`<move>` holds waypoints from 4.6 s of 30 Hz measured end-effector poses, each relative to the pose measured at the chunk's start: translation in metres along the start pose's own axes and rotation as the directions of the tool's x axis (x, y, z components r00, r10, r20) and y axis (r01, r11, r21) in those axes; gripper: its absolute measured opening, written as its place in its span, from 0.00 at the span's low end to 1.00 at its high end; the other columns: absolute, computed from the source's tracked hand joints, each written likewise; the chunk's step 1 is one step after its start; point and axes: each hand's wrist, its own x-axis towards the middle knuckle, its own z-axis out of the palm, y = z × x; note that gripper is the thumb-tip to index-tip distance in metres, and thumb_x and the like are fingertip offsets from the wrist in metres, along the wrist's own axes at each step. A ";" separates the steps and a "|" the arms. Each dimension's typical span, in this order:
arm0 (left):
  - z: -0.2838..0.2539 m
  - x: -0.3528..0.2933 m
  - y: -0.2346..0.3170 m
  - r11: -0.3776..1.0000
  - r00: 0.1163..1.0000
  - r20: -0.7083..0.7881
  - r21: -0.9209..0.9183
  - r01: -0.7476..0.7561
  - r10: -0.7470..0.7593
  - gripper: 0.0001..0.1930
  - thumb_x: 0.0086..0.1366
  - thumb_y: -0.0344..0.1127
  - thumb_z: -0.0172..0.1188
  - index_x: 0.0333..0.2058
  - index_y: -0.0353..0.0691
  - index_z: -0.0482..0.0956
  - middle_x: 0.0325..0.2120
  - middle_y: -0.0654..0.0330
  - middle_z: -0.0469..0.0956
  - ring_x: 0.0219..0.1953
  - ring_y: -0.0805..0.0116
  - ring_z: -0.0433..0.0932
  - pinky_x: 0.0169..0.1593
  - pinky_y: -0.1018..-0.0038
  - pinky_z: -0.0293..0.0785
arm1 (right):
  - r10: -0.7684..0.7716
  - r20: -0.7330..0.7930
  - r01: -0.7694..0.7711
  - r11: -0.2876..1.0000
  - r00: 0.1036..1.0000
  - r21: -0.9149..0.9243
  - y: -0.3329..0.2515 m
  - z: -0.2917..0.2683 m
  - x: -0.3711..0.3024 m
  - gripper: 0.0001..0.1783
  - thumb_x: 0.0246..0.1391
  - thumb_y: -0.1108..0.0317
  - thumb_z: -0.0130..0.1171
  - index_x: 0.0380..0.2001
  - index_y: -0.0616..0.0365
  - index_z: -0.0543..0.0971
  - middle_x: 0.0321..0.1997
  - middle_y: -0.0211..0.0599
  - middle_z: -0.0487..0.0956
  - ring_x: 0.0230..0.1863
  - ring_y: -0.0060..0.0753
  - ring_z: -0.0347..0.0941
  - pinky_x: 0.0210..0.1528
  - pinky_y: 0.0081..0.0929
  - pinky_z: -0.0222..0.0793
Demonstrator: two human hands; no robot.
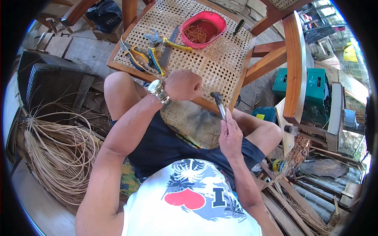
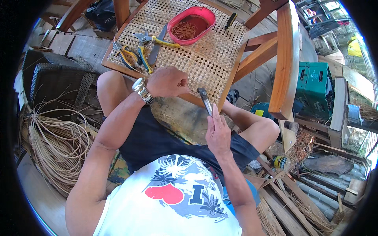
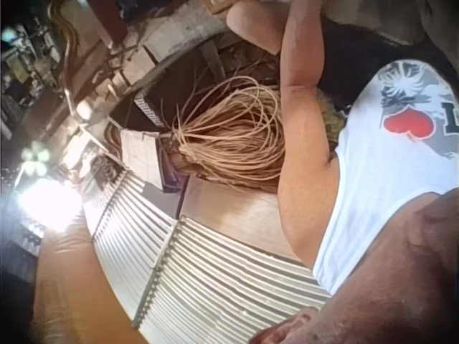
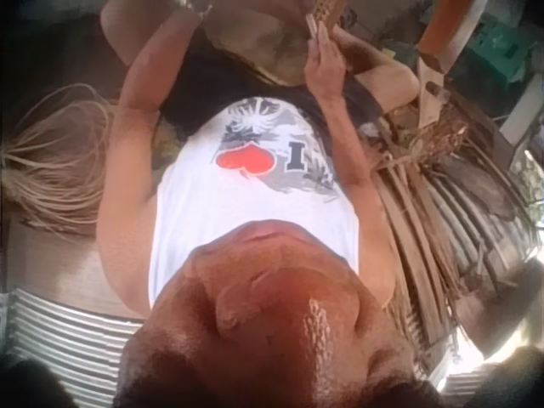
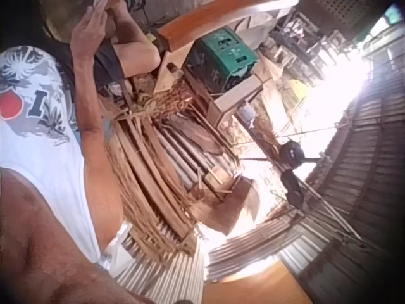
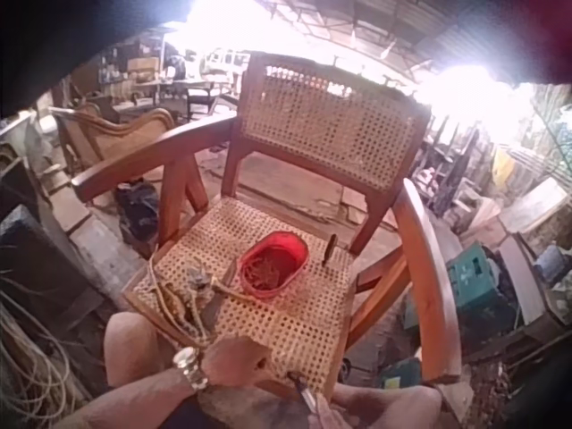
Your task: The person is using small nails and a hammer to secure wicker/rattan caning to a chair frame.
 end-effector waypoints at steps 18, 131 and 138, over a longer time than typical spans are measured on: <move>-0.013 0.008 -0.021 0.990 0.924 -0.373 -0.075 -0.123 0.087 0.18 0.59 0.48 0.72 0.36 0.39 0.82 0.32 0.54 0.80 0.37 0.53 0.81 0.42 0.59 0.76 | 0.386 0.125 -0.404 0.895 0.914 0.187 0.037 0.000 0.118 0.25 0.67 0.68 0.55 0.64 0.63 0.67 0.37 0.38 0.79 0.25 0.27 0.76 0.32 0.29 0.73; -0.123 0.126 -0.127 0.846 0.688 -0.706 0.253 0.469 -0.170 0.30 0.65 0.49 0.65 0.58 0.35 0.73 0.50 0.43 0.81 0.48 0.45 0.83 0.50 0.57 0.79 | -0.050 0.504 0.306 0.844 0.862 -0.440 0.014 0.072 0.334 0.19 0.57 0.69 0.59 0.52 0.52 0.83 0.57 0.39 0.81 0.58 0.45 0.80 0.59 0.41 0.78; -0.076 0.059 -0.073 0.947 0.882 -0.438 -0.320 0.026 -0.173 0.17 0.66 0.41 0.65 0.45 0.33 0.83 0.33 0.49 0.85 0.36 0.56 0.86 0.42 0.64 0.80 | -0.226 0.404 0.360 0.886 0.886 -0.293 0.039 0.077 0.339 0.13 0.54 0.72 0.57 0.41 0.50 0.86 0.46 0.37 0.84 0.53 0.43 0.82 0.54 0.41 0.79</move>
